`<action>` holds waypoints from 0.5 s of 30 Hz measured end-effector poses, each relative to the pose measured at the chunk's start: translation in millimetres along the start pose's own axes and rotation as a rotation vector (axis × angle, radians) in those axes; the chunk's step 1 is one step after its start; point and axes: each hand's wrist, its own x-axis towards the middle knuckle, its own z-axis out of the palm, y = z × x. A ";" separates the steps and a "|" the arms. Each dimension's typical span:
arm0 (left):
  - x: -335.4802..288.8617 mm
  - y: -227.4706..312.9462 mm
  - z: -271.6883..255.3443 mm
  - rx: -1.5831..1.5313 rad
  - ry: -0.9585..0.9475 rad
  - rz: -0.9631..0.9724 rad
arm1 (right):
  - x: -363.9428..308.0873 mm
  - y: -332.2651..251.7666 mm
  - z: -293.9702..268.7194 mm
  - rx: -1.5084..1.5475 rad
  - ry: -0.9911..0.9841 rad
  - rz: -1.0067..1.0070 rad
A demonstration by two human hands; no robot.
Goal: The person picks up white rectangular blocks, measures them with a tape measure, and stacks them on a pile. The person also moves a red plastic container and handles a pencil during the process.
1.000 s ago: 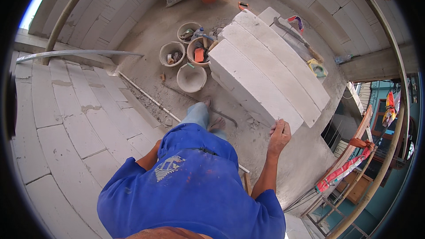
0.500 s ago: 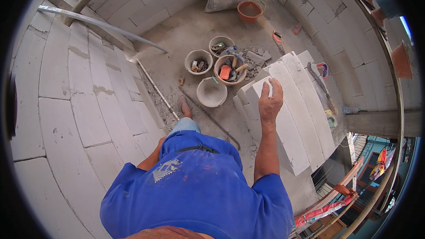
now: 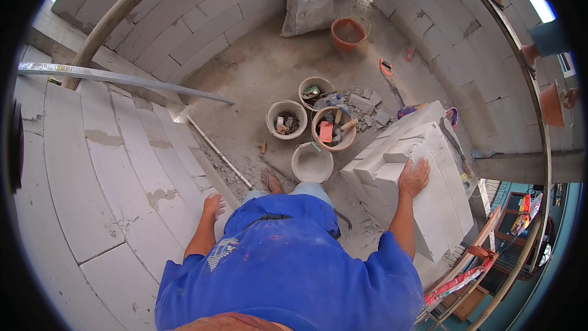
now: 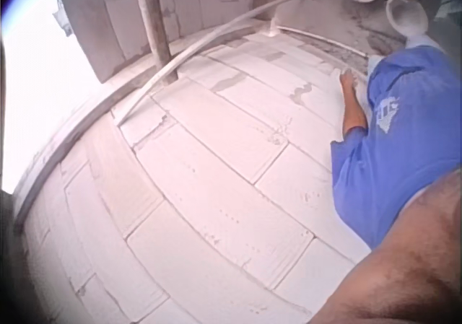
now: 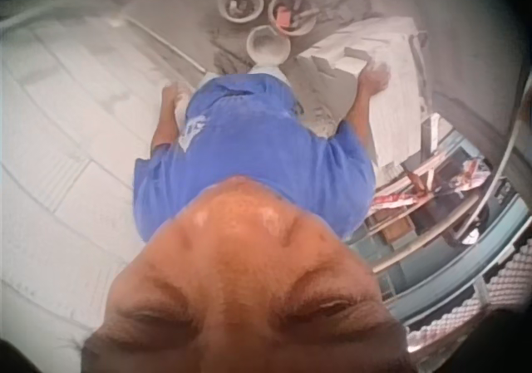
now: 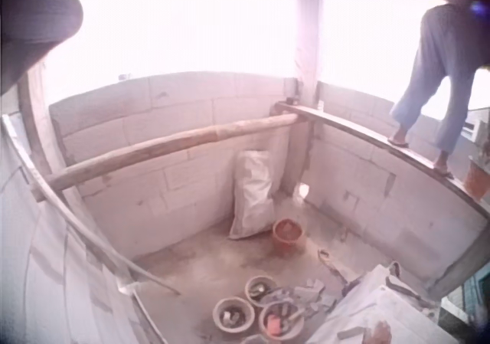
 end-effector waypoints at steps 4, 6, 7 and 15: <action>9.1 52.1 -36.0 -0.226 0.125 0.118 | 1.3 -8.8 1.4 -0.005 -0.004 -0.004; 7.2 61.3 -37.1 -0.280 0.098 0.123 | 3.0 -6.5 4.6 -0.014 -0.002 -0.001; 3.7 63.2 -38.5 -0.298 0.088 0.124 | 2.6 -6.0 5.2 -0.016 0.006 -0.003; 21.3 -5.5 -52.1 0.357 0.008 -0.018 | 7.1 -1.5 11.1 -0.013 0.054 -0.033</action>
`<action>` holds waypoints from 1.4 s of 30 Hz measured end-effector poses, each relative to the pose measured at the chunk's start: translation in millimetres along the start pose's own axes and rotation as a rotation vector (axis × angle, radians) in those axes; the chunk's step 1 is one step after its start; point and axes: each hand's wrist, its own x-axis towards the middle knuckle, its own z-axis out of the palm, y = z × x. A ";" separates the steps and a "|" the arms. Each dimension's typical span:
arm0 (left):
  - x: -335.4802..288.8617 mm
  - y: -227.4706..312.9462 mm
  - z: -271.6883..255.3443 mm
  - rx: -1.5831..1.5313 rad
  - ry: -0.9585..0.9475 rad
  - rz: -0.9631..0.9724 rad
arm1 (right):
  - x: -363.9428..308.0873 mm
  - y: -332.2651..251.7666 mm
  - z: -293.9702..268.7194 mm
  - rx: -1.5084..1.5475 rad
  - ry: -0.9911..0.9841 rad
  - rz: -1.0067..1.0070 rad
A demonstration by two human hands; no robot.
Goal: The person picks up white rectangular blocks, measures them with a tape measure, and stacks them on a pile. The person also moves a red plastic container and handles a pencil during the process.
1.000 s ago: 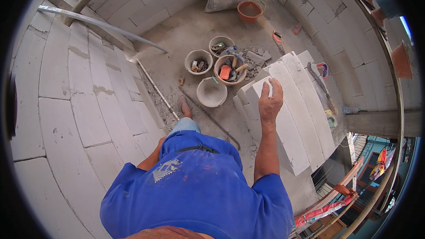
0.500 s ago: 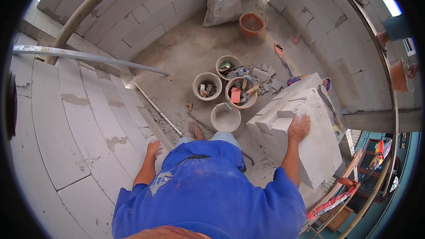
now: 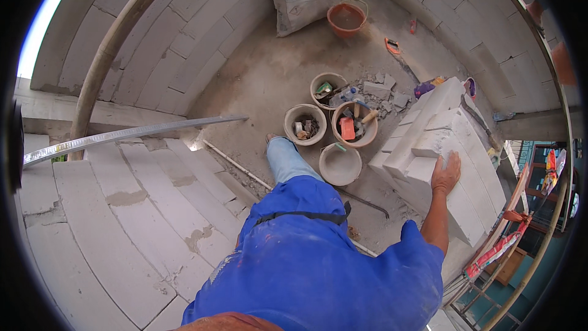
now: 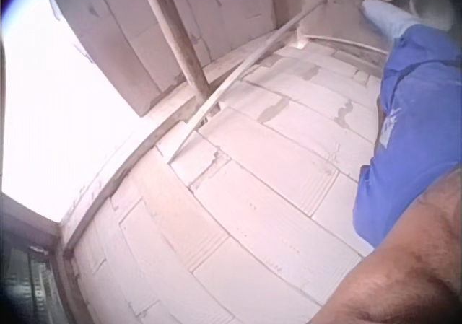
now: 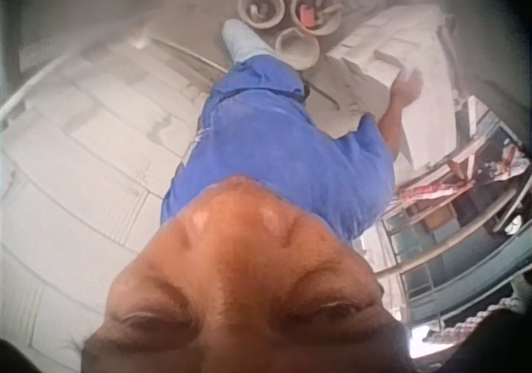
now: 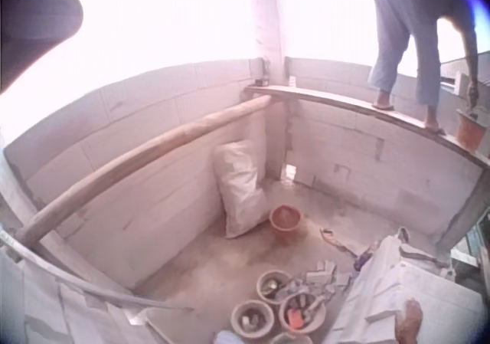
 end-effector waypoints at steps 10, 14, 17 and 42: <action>72.0 196.3 -84.2 0.050 -0.014 -0.086 | -1.7 -29.7 10.4 -0.172 -0.123 0.291; 157.6 321.1 -113.6 -0.116 -0.061 0.009 | 18.7 -31.9 22.6 -0.087 -0.223 0.505; 188.9 447.9 -111.3 -0.025 -0.135 0.145 | 36.3 -19.1 19.4 -0.058 -0.290 0.629; 266.3 982.1 109.7 0.664 -0.546 0.517 | -55.6 -513.4 208.0 0.493 -0.852 1.092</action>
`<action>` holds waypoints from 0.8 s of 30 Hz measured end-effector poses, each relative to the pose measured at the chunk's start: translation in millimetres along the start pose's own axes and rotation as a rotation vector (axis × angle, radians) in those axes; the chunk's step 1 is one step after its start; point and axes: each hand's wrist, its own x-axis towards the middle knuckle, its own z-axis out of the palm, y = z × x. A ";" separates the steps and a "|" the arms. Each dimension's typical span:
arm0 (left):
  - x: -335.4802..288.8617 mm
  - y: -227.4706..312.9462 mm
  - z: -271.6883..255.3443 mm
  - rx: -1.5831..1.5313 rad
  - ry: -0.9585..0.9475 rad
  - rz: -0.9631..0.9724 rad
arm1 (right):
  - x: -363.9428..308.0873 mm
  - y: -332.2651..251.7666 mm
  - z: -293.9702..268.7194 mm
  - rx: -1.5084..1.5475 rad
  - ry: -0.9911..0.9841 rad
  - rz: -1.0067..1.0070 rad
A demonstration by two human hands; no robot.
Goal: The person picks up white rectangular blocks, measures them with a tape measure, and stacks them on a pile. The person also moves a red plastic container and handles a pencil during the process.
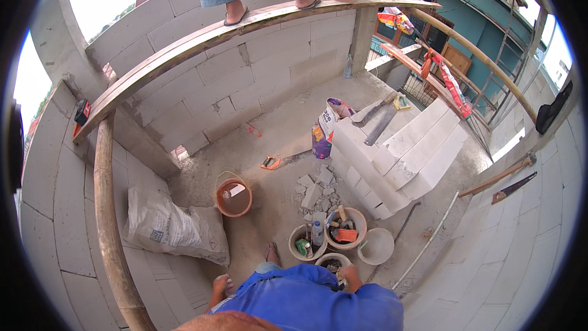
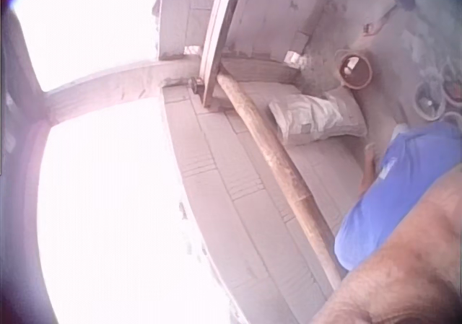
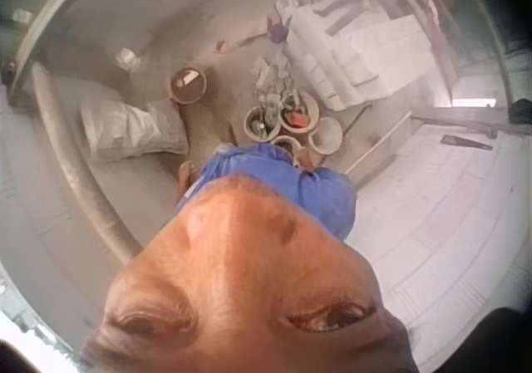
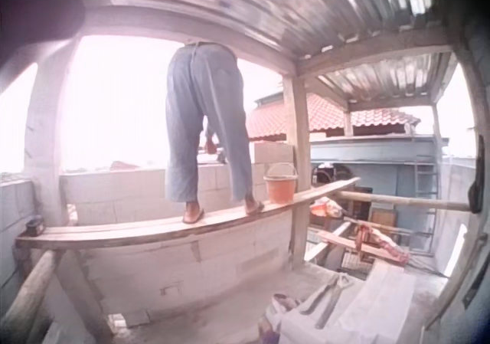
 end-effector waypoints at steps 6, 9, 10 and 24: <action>92.2 91.6 -40.4 -0.026 -0.097 0.095 | -14.4 -123.8 -55.6 0.933 -0.207 0.400; 102.0 147.5 -12.8 0.279 -0.165 0.027 | -35.4 -160.7 -113.4 1.257 0.077 0.260; 109.1 151.3 -14.7 0.317 -0.161 0.058 | -39.3 -178.4 -131.3 1.302 0.108 0.188; 180.6 189.1 28.9 0.264 -0.419 0.026 | -2.9 -142.2 -28.9 1.127 -0.256 0.719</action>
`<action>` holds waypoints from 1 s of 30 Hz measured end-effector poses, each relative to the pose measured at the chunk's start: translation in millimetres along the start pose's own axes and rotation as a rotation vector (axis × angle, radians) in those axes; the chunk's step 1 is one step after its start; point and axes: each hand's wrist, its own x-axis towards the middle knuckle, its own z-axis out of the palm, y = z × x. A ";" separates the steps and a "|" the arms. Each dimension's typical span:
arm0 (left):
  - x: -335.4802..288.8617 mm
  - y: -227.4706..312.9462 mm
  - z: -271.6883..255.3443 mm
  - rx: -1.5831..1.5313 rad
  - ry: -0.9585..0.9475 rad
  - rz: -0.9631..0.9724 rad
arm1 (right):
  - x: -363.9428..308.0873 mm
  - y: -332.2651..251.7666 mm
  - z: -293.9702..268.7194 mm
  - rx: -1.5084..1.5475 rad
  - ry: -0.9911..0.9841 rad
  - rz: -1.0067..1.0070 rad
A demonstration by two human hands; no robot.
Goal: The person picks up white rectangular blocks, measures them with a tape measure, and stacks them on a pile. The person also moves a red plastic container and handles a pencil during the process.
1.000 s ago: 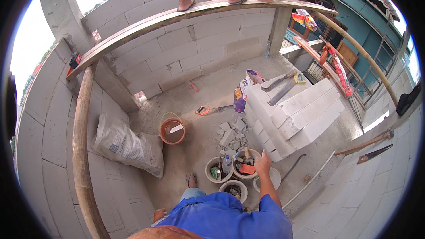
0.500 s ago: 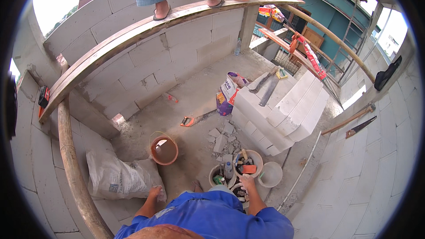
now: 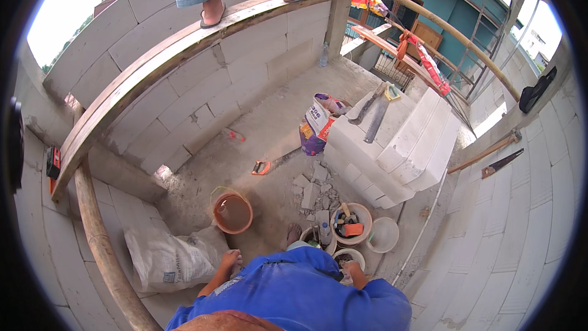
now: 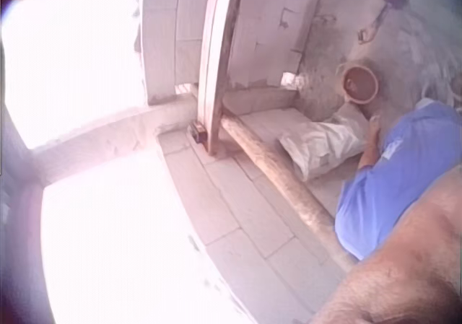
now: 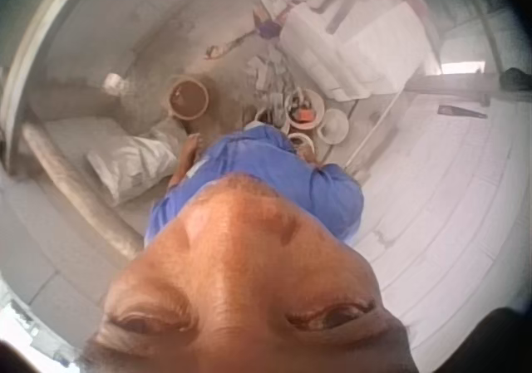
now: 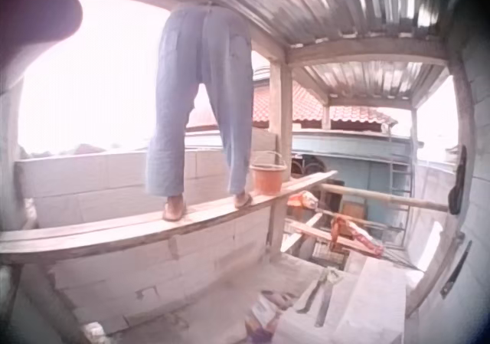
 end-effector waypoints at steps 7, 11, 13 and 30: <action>0.2 18.9 -8.5 0.545 0.261 -0.009 | -58.9 -158.3 7.1 0.186 -0.075 -0.424; 5.5 50.4 15.4 0.296 0.234 0.062 | -77.8 -224.7 -4.7 0.245 -0.096 -0.590; 14.2 70.5 30.6 0.261 0.195 0.102 | -81.0 -235.2 -11.7 0.301 -0.079 -0.630; 140.5 196.8 52.5 0.819 0.024 0.340 | -74.8 -130.6 1.6 0.057 0.077 -0.489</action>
